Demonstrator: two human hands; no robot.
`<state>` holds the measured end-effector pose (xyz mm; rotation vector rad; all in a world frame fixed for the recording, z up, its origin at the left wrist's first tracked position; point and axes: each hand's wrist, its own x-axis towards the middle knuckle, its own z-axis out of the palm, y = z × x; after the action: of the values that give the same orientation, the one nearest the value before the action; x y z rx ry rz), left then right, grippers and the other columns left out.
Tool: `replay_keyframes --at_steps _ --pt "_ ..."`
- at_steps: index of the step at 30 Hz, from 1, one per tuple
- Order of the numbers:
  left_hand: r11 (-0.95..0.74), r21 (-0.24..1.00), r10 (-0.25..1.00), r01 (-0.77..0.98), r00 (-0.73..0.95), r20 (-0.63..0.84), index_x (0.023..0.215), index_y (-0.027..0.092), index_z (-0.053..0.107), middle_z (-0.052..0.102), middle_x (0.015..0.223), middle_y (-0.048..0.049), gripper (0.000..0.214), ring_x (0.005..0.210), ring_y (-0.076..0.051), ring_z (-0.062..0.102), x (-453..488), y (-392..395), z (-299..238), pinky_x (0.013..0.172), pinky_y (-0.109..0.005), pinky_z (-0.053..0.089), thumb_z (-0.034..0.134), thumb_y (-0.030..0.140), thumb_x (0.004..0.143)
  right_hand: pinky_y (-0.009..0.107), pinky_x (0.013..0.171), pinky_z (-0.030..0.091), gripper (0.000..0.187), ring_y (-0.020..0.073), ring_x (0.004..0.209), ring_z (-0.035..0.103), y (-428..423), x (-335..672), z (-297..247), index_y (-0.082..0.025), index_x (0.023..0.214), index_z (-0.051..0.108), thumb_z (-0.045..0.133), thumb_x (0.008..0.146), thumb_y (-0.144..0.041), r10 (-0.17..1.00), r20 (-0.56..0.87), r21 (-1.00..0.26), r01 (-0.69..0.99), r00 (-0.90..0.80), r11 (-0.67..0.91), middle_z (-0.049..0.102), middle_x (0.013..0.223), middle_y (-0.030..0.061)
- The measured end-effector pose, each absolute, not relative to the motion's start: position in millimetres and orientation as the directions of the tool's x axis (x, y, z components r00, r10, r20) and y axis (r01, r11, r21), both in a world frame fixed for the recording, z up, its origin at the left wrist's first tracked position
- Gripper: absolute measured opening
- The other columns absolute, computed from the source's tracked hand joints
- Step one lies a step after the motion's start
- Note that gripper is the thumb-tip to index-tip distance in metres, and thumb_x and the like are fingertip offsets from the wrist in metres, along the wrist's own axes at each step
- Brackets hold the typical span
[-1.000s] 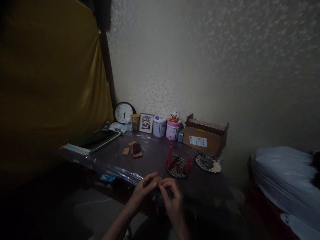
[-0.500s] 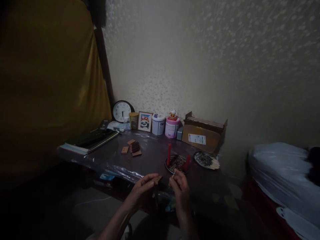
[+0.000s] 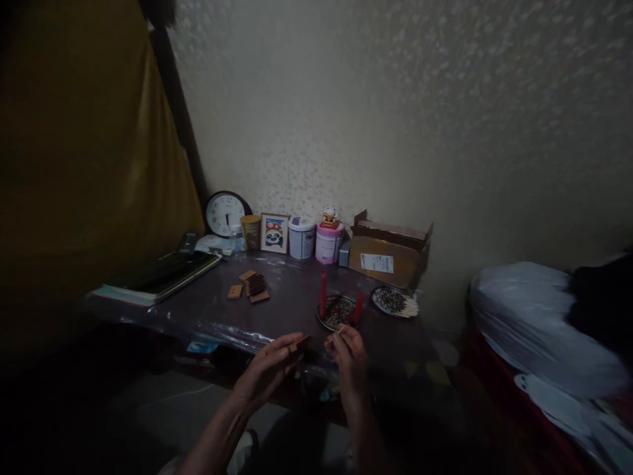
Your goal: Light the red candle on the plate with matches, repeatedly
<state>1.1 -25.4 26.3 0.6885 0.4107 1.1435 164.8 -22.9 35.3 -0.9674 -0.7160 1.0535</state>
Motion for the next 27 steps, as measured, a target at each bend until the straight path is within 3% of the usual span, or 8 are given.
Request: replay_keyframes --at_steps 9,16,22,27 --pt "0.251 0.697 0.921 -0.672 0.387 0.041 0.100 0.013 0.068 0.066 0.112 -0.0126 0.030 0.112 -0.025 0.051 -2 -29 31 0.100 -0.037 0.030 0.065 0.020 0.071 0.022 0.068 0.049 0.021 0.0098 0.066 0.061 -25 167 37 -0.019 0.082 0.058 0.071 0.066 -0.025 0.949 0.024 -0.852 -0.490 0.313 0.183 0.064 0.069 -0.0034" --pt "0.251 0.693 0.913 -0.676 0.404 0.063 0.101 0.013 0.067 0.065 0.114 -0.0127 0.030 0.113 -0.026 0.051 -2 -27 29 0.102 -0.038 0.029 0.062 0.019 0.072 0.022 0.067 0.049 0.014 0.0104 0.067 0.061 -26 168 35 -0.020 0.079 0.058 0.067 0.071 -0.027 0.951 0.048 -0.862 -0.469 0.305 0.194 0.063 0.068 -0.0038" --pt "0.249 0.687 0.923 -0.683 0.382 0.045 0.097 0.014 0.067 0.069 0.106 -0.0107 0.026 0.103 -0.021 0.058 0 -25 27 0.097 -0.033 0.035 0.065 0.017 0.072 0.028 0.070 0.051 0.015 0.0150 0.071 0.065 -25 167 32 -0.020 0.081 0.058 0.062 0.076 -0.033 0.931 0.127 -0.930 -0.286 0.342 0.232 0.067 0.074 0.0005" --pt "0.229 0.697 0.938 -0.680 0.346 0.029 0.097 0.015 0.065 0.071 0.098 -0.0094 0.026 0.091 -0.019 0.063 3 -22 21 0.085 -0.029 0.041 0.067 0.020 0.071 0.030 0.073 0.051 0.014 0.0169 0.075 0.067 -28 164 32 -0.021 0.080 0.058 0.056 0.081 -0.035 0.890 0.312 -0.939 -0.032 0.332 0.341 0.069 0.079 0.0020"
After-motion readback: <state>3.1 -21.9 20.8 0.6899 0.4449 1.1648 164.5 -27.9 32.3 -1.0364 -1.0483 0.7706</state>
